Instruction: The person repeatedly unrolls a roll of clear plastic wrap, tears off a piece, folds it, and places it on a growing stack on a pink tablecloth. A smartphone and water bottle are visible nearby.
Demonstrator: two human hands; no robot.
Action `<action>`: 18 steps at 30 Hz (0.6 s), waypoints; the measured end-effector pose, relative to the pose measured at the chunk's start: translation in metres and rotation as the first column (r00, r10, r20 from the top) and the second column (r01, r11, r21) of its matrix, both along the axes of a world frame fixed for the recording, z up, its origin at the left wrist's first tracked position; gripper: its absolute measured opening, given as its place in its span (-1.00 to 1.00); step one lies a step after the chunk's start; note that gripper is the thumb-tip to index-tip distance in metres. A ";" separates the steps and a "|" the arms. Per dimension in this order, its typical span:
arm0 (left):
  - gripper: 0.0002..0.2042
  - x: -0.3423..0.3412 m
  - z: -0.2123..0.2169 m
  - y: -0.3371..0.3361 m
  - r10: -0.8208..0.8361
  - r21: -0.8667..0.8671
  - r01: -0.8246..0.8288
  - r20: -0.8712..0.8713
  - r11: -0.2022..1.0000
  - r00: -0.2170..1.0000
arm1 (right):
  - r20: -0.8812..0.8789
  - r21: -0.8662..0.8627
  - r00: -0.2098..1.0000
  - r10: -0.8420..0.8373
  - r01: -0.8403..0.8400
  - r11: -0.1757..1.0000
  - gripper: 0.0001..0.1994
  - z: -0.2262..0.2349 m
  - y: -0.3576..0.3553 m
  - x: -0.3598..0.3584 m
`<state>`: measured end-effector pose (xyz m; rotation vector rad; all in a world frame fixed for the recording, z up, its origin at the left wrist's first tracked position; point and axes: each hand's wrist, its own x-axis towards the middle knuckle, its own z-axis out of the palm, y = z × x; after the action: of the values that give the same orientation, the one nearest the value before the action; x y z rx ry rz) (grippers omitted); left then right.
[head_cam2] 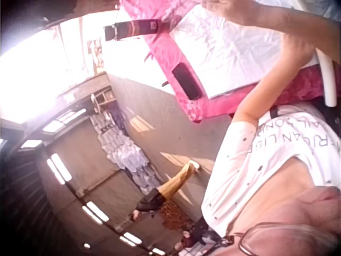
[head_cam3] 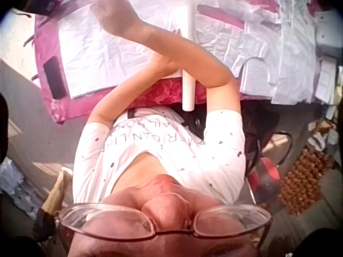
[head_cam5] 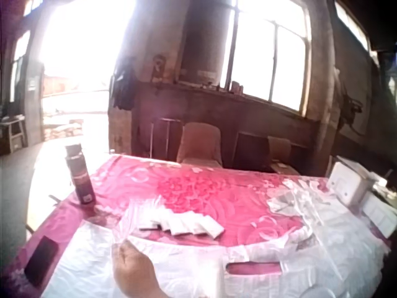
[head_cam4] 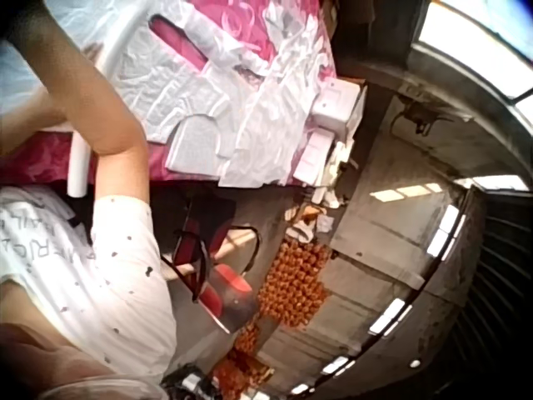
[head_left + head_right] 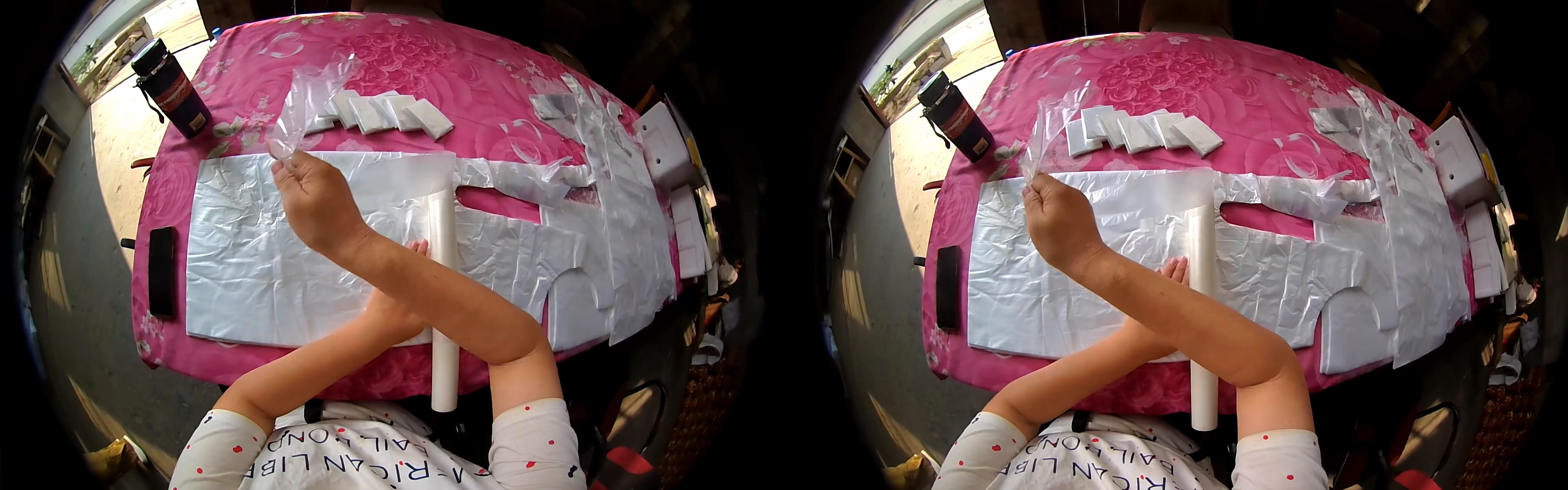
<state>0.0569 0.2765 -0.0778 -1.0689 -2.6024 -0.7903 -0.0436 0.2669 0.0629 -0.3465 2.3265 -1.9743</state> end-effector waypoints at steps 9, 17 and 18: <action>-0.39 -0.003 0.000 0.007 -0.063 -0.145 0.068 0.039 0.987 0.997 | -0.096 0.506 0.895 0.436 -0.333 0.795 -0.46 -0.094 -0.128 0.034; -0.47 -0.037 0.034 -0.020 -0.150 0.615 -0.151 0.410 0.774 0.899 | -0.527 0.399 0.820 0.224 0.007 0.917 -0.58 -0.028 0.065 0.099; -0.50 -0.053 0.041 -0.019 -0.293 0.682 -0.278 0.596 0.677 0.747 | -0.547 0.410 0.825 0.146 0.111 0.905 -0.59 -0.034 0.093 0.105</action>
<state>0.0035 0.2575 -0.0365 -0.5661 -2.2354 -2.3557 0.0610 0.3598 0.0292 -1.0332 2.9950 -1.4022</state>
